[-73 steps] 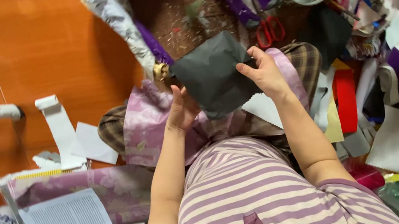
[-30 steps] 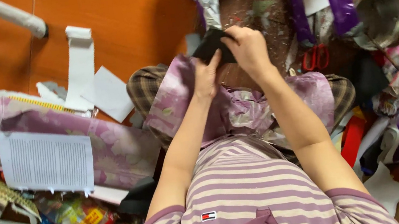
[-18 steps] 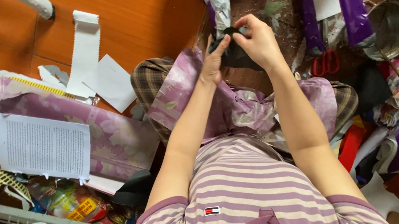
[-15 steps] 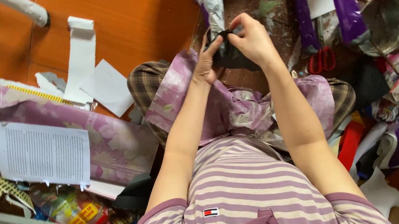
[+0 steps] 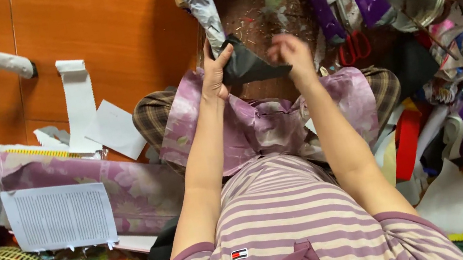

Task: Applying adhesive and wrapping decorative paper around a paper-mache giraffe frame.

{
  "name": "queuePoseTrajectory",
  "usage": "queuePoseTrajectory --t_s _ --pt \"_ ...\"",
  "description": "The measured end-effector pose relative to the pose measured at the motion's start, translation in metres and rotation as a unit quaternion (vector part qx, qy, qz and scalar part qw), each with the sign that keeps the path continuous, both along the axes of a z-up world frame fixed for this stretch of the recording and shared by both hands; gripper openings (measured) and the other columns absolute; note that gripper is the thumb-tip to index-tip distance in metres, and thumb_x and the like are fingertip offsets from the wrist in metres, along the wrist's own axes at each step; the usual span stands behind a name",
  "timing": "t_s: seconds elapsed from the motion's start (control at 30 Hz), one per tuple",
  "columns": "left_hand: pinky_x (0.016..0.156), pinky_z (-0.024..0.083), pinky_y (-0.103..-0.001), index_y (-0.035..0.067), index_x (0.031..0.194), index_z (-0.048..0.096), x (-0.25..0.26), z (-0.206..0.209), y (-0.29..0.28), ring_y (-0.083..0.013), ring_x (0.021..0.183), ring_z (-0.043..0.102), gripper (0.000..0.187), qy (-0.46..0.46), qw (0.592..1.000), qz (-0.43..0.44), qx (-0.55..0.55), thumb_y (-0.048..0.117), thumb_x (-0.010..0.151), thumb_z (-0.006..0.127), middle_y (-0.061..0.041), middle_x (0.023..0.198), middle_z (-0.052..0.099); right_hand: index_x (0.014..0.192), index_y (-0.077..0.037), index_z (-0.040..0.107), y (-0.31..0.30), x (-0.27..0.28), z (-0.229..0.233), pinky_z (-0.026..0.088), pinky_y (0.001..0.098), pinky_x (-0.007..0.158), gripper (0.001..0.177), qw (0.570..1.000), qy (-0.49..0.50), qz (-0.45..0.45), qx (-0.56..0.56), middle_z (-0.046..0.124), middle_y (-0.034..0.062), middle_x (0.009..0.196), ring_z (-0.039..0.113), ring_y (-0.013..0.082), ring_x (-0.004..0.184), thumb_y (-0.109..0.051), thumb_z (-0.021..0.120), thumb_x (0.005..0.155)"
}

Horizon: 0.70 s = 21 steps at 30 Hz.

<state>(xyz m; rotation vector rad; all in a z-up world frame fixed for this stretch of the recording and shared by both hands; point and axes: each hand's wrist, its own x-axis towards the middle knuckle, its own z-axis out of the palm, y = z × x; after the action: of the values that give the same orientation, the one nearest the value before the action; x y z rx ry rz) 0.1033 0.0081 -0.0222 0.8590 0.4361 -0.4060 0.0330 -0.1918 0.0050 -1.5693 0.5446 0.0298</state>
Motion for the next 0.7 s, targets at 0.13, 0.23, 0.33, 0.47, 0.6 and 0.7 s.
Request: queuePoseTrajectory --t_s 0.13,0.23,0.33,0.47,0.6,0.7 --pt "0.076 0.067 -0.042 0.021 0.145 0.052 0.001 -0.035 -0.002 -0.0306 0.093 0.071 0.081 0.048 0.999 0.005 -0.011 0.003 0.077 0.093 -0.015 0.118 0.062 0.135 -0.007 0.064 0.044 -0.055 -0.028 0.05 0.0483 0.095 0.044 0.994 0.053 0.073 0.067 0.065 0.0216 0.125 0.061 0.0285 0.115 -0.001 0.073 0.092" --pt "0.069 0.068 -0.04 0.019 0.139 0.058 -0.003 -0.046 -0.003 -0.0285 0.085 0.073 0.075 0.06 0.998 0.011 0.001 0.003 0.075 0.094 -0.014 0.11 0.066 0.157 -0.008 0.041 0.081 -0.057 -0.031 0.025 0.0535 0.12 0.075 0.963 0.141 0.062 0.219 0.041 0.0214 0.157 0.034 0.0331 0.145 -0.038 0.07 0.095" --pt "0.068 0.067 -0.037 0.015 0.133 0.061 -0.008 -0.023 -0.006 -0.0242 0.083 0.072 0.065 0.051 0.999 0.014 0.001 0.004 0.077 0.092 -0.012 0.103 0.068 0.151 -0.01 0.046 0.117 -0.016 0.046 0.035 0.0502 0.108 0.072 0.93 0.125 -0.122 0.323 0.045 0.015 0.138 0.043 0.029 0.127 -0.043 0.073 0.094" --pt "0.071 0.066 -0.039 0.006 0.124 0.064 -0.009 -0.011 -0.004 -0.0247 0.082 0.073 0.049 0.044 0.999 0.011 -0.019 0.007 0.082 0.089 -0.013 0.098 0.069 0.136 -0.002 0.065 0.129 0.017 0.049 0.059 0.0375 0.088 0.052 0.924 -0.014 -0.264 0.274 0.065 0.0139 0.11 0.065 0.0224 0.101 -0.016 0.085 0.089" --pt "0.072 0.067 -0.041 0.002 0.121 0.063 -0.008 0.003 -0.002 -0.0256 0.082 0.073 0.044 0.044 0.998 -0.001 -0.042 0.015 0.087 0.086 -0.015 0.097 0.069 0.147 -0.004 0.055 0.11 0.03 0.01 0.05 0.041 0.107 0.059 0.966 -0.076 -0.187 0.16 0.063 0.023 0.135 0.06 0.027 0.123 -0.017 0.081 0.096" --pt "0.07 0.068 -0.044 0.0 0.12 0.06 -0.007 0.011 0.003 -0.0278 0.082 0.075 0.049 0.044 0.997 -0.015 -0.059 0.03 0.089 0.083 -0.016 0.095 0.069 0.152 -0.017 0.049 0.098 0.048 0.004 0.056 0.041 0.103 0.065 0.994 -0.069 -0.063 0.048 0.069 0.0193 0.131 0.067 0.0283 0.121 -0.021 0.081 0.096"
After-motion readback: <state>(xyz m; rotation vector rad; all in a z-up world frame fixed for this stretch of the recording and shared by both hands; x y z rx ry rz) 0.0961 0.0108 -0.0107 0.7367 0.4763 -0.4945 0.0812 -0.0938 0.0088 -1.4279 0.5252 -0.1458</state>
